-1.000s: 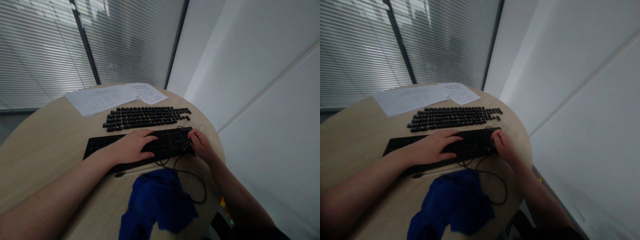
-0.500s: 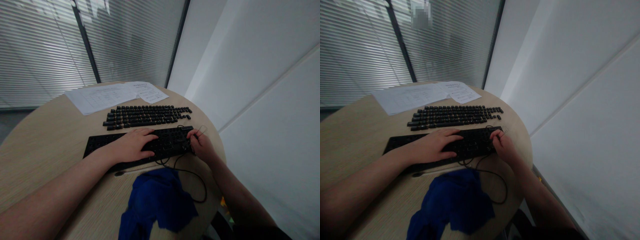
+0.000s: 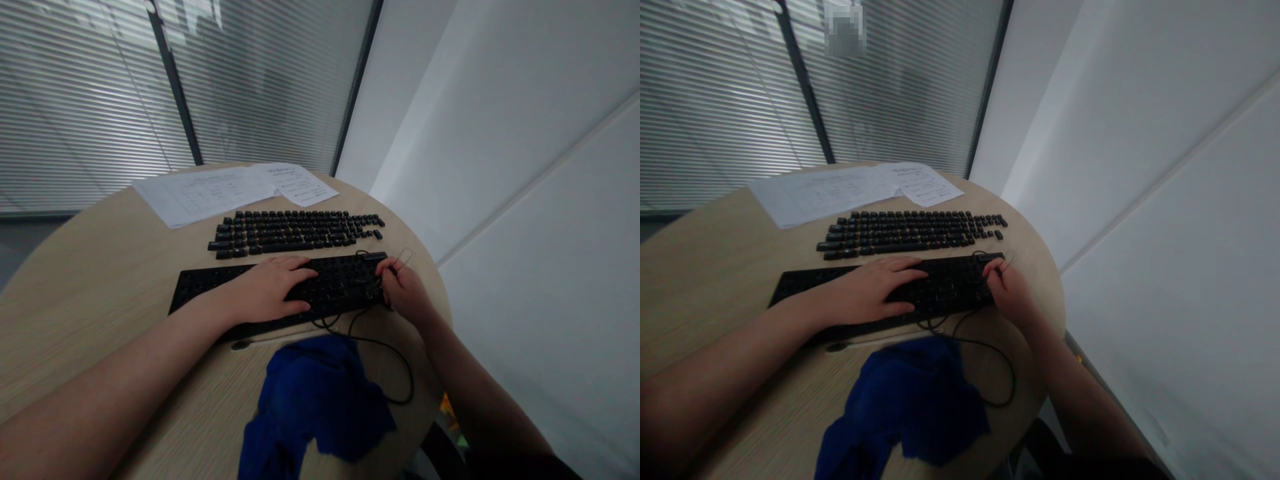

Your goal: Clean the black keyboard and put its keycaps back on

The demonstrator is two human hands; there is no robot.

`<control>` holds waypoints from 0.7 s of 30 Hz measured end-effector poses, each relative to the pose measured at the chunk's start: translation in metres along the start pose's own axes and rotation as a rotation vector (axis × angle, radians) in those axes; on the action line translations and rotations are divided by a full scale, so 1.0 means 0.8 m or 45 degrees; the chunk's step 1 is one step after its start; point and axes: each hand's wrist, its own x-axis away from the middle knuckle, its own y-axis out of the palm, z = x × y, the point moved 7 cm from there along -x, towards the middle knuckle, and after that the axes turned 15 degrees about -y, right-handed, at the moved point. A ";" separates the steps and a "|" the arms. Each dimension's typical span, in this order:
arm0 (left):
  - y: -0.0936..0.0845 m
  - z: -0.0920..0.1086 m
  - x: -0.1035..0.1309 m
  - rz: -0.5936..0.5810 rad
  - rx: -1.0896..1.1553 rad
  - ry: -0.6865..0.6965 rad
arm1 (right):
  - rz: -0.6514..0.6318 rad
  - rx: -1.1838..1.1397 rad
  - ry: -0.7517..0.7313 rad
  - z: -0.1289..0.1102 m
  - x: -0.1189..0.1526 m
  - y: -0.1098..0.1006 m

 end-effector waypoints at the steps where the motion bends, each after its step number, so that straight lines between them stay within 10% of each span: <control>1: 0.000 0.000 0.000 -0.005 -0.005 -0.002 | 0.000 -0.032 0.028 0.003 0.000 0.001; 21: -0.002 0.000 0.001 0.016 0.078 0.009 | -0.208 0.018 -0.151 -0.021 0.004 0.009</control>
